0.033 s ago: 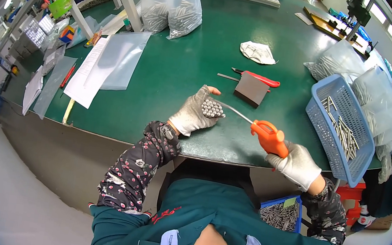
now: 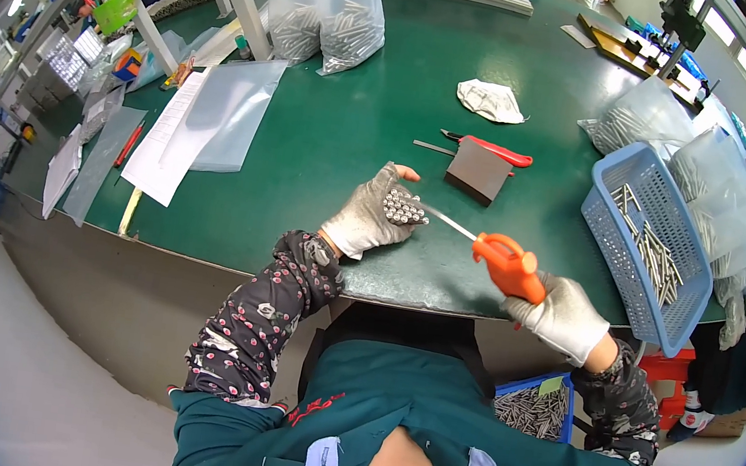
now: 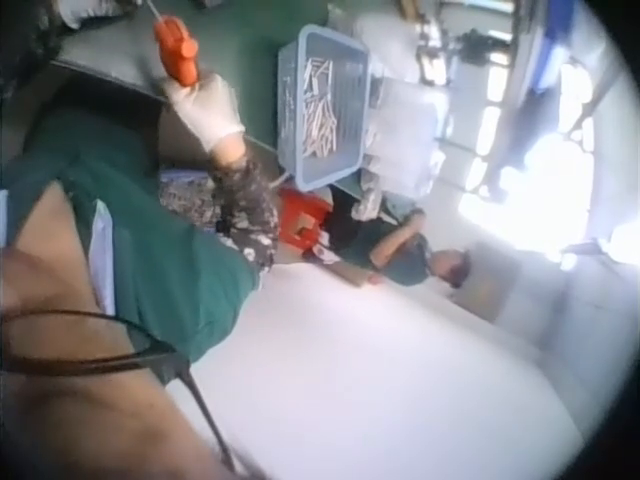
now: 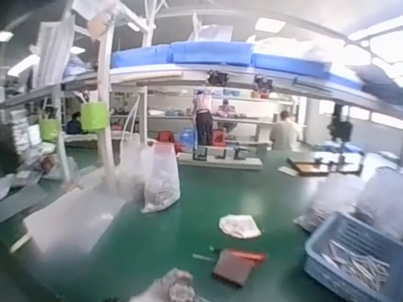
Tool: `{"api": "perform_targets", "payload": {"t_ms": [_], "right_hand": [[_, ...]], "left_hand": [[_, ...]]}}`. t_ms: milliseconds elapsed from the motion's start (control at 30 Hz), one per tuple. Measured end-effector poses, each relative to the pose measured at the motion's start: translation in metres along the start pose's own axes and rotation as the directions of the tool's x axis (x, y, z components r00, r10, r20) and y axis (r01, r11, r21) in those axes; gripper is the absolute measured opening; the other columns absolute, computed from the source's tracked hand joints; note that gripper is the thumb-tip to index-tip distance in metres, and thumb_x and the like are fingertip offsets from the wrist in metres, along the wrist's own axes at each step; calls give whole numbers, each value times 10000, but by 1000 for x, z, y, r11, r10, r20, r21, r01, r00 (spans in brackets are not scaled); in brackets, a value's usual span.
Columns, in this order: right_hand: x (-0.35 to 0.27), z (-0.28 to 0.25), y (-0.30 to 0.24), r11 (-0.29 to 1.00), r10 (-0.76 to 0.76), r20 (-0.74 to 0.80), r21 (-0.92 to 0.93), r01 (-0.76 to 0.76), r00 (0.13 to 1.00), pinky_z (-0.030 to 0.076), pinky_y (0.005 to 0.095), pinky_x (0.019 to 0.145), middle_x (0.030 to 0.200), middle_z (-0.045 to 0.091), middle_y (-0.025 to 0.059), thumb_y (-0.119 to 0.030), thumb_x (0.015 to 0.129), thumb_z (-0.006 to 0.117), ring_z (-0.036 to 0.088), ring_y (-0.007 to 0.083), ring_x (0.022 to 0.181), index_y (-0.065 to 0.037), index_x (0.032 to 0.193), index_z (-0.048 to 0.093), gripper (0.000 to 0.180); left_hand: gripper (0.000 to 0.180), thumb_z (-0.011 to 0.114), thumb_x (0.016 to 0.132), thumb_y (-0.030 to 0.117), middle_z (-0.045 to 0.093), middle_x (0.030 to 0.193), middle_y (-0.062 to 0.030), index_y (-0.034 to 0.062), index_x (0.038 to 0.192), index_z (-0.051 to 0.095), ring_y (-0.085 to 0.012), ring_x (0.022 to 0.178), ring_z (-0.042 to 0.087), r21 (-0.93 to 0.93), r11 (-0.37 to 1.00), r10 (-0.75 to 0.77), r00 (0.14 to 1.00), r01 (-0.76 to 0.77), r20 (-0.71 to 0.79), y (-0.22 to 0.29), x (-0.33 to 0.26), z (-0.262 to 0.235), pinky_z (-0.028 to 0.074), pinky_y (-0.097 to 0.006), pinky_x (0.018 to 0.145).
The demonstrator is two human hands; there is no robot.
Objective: The recorder uses an air nozzle and a small metal probe to clean and inspect small cylindrical metal components.
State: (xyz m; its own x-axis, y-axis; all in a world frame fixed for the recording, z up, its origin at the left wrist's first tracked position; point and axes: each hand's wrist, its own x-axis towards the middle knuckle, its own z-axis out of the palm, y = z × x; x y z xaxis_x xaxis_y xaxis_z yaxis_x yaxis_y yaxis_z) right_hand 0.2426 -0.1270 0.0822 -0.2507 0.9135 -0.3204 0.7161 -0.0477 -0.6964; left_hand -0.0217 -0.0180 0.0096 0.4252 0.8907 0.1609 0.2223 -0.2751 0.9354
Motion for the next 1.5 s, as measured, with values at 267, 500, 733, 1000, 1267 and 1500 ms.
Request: {"api": "perform_targets", "payload": {"t_ms": [267,500,733,1000,1267,1500], "right_hand": [[0,-3,-6,999,38,-24,-14,-38,999,481,342,606,640,630,108,-344,766,633,633,236,616,-23,969,629,379],[-2,6,3,995,-21,22,97,18,1000,485,343,615,651,636,123,-343,769,634,642,243,631,-15,940,637,370],[4,-3,-13,994,110,-4,-9,-110,994,481,355,625,663,639,136,-353,773,627,644,252,650,-3,912,635,377],[-8,-8,5,988,126,20,90,-127,992,482,345,638,677,639,129,-338,762,627,640,236,656,-16,964,624,380],[-18,-5,27,989,90,-67,119,-82,994,488,321,629,654,636,103,-306,774,631,636,209,626,-6,912,638,330],[-17,-2,35,990,86,-21,114,-83,996,467,297,572,631,611,77,-327,736,670,601,176,586,-3,898,625,365]], "left_hand": [[580,718,632,-43,559,825,5,78,1130,448,-74,757,555,-48,997,-53,998,55,32,-2,1,-1,474,-215,714],[470,729,642,-25,557,837,8,52,1039,489,-68,767,548,47,999,-21,999,19,29,-1,1,-2,481,-204,712],[443,732,638,-37,546,846,-3,47,1000,490,-73,767,548,-15,999,-29,1000,29,-2,-3,1,0,494,-213,694],[414,726,639,-29,535,835,5,49,967,486,-72,773,545,27,998,-56,998,56,16,0,2,1,486,-207,702],[392,728,640,-27,530,835,12,54,938,486,-66,751,540,47,998,-42,999,42,0,3,2,1,486,-206,692],[386,735,637,-26,531,823,14,54,924,489,-64,757,543,39,999,-23,1000,23,-5,0,3,1,480,-204,686]]}}
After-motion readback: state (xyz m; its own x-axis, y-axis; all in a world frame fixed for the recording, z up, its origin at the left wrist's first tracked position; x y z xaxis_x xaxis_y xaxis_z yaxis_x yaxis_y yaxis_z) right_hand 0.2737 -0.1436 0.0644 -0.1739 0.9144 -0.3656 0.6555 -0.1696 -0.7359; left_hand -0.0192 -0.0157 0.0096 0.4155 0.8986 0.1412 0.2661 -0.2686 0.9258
